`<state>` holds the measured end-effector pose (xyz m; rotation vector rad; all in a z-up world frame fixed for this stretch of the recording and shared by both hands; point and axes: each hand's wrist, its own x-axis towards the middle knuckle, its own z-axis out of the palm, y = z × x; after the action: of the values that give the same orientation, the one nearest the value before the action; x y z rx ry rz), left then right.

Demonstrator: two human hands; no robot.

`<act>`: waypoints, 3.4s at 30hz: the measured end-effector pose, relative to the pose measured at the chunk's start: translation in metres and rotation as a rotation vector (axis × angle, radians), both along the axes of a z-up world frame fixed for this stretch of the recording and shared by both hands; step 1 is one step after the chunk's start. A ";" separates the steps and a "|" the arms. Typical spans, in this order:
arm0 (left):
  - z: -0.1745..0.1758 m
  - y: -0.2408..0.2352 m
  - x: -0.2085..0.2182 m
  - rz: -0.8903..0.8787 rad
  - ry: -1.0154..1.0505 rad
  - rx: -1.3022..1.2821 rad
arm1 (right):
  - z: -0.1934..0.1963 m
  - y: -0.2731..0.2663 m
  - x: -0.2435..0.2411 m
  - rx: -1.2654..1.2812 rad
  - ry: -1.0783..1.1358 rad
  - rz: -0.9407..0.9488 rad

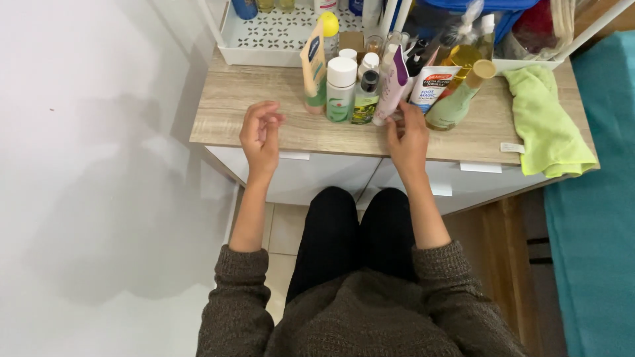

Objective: Organizing various skincare and cosmetic products on a storage shelf.

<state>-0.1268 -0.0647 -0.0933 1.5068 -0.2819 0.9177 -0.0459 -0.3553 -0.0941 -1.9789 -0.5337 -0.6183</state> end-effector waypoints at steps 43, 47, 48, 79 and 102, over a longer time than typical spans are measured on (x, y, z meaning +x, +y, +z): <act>0.031 0.091 0.343 -0.070 0.331 0.024 | -0.052 0.008 0.005 -0.020 -0.353 -0.241; 0.088 0.084 0.197 0.112 -0.116 0.152 | -0.054 0.004 0.003 -0.044 -0.321 -0.222; 0.096 0.082 0.164 0.231 -0.168 0.223 | -0.054 0.003 0.003 -0.069 -0.315 -0.222; -0.005 -0.043 -0.001 0.102 0.087 0.019 | -0.006 -0.030 -0.008 0.254 0.155 -0.113; -0.020 0.014 0.046 0.020 0.540 -0.163 | -0.046 -0.012 -0.006 0.103 -0.091 -0.214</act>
<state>-0.0808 -0.0503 -0.1132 1.5439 0.1959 0.5053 -0.0518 -0.3678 -0.1404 -1.9308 -0.3397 -0.8556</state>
